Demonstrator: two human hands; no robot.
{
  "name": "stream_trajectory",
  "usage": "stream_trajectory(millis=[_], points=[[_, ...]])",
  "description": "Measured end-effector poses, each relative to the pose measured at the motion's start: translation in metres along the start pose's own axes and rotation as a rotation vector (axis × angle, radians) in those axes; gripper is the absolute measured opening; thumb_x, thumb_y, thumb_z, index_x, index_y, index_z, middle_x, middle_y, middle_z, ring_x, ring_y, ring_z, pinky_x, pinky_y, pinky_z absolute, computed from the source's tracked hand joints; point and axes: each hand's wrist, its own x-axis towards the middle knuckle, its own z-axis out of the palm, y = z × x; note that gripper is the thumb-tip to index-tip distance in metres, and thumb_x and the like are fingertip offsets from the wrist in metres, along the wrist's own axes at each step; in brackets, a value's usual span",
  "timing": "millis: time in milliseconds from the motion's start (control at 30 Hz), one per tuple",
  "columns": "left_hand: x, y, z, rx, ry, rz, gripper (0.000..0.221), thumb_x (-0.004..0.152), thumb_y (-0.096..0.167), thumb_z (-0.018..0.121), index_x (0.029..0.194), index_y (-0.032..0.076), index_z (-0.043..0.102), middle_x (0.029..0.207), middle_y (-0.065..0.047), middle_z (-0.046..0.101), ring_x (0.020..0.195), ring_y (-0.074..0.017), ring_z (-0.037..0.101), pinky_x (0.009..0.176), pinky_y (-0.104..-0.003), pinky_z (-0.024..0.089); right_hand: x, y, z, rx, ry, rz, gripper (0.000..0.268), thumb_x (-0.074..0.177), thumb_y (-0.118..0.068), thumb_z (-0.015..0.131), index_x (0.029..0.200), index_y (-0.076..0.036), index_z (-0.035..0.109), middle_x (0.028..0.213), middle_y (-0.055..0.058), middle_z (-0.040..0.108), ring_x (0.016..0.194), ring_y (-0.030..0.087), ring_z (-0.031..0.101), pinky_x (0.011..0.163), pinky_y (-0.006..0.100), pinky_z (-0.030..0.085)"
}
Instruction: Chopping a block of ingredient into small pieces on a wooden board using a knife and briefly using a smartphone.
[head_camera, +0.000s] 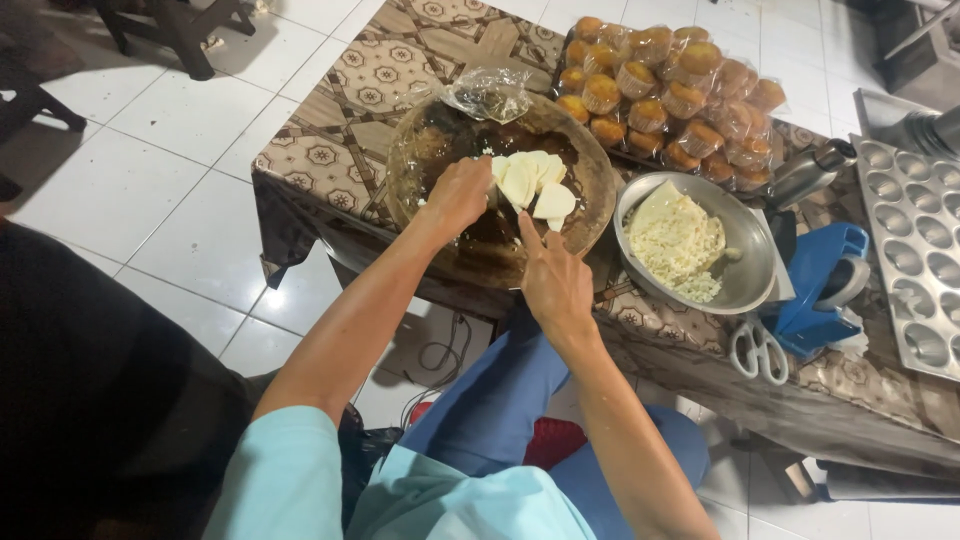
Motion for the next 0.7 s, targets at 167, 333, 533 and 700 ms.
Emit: stream_trajectory(millis=[167, 333, 533, 700], points=[[0.003, -0.010, 0.007, -0.007, 0.055, 0.037, 0.027, 0.092, -0.006, 0.060, 0.118, -0.011, 0.062, 0.098, -0.035, 0.070, 0.090, -0.0536, 0.072, 0.068, -0.058, 0.063, 0.009, 0.014, 0.017, -0.014, -0.004, -0.021, 0.064, 0.099, -0.010, 0.044, 0.160, -0.025, 0.038, 0.110, 0.017, 0.063, 0.076, 0.038, 0.072, 0.068, 0.051, 0.059], [0.008, -0.015, 0.011, 0.017, 0.043, 0.034, 0.024, 0.089, -0.004, 0.066, 0.113, -0.009, 0.064, 0.094, -0.034, 0.069, 0.087, -0.0542, 0.071, 0.067, -0.060, 0.062, 0.010, 0.026, 0.001, 0.045, 0.044, 0.008, 0.056, 0.104, -0.022, 0.043, 0.158, -0.030, 0.040, 0.106, 0.017, 0.062, 0.082, 0.044, 0.070, 0.072, 0.057, 0.059], [0.017, -0.029, 0.022, 0.068, 0.030, 0.018, 0.023, 0.086, -0.002, 0.071, 0.107, -0.010, 0.067, 0.089, -0.030, 0.071, 0.085, -0.0502, 0.073, 0.067, -0.056, 0.063, -0.006, 0.016, -0.013, 0.022, 0.061, -0.032, 0.055, 0.104, -0.019, 0.042, 0.159, -0.025, 0.040, 0.104, 0.017, 0.060, 0.071, 0.042, 0.070, 0.066, 0.054, 0.058], [0.005, -0.008, 0.006, 0.092, 0.028, 0.034, 0.021, 0.085, -0.005, 0.070, 0.105, -0.012, 0.067, 0.088, -0.031, 0.070, 0.083, -0.0504, 0.073, 0.066, -0.056, 0.063, -0.002, 0.013, -0.007, 0.009, 0.065, -0.060, 0.053, 0.105, -0.020, 0.042, 0.158, -0.024, 0.043, 0.101, 0.015, 0.061, 0.069, 0.040, 0.071, 0.063, 0.052, 0.058]])
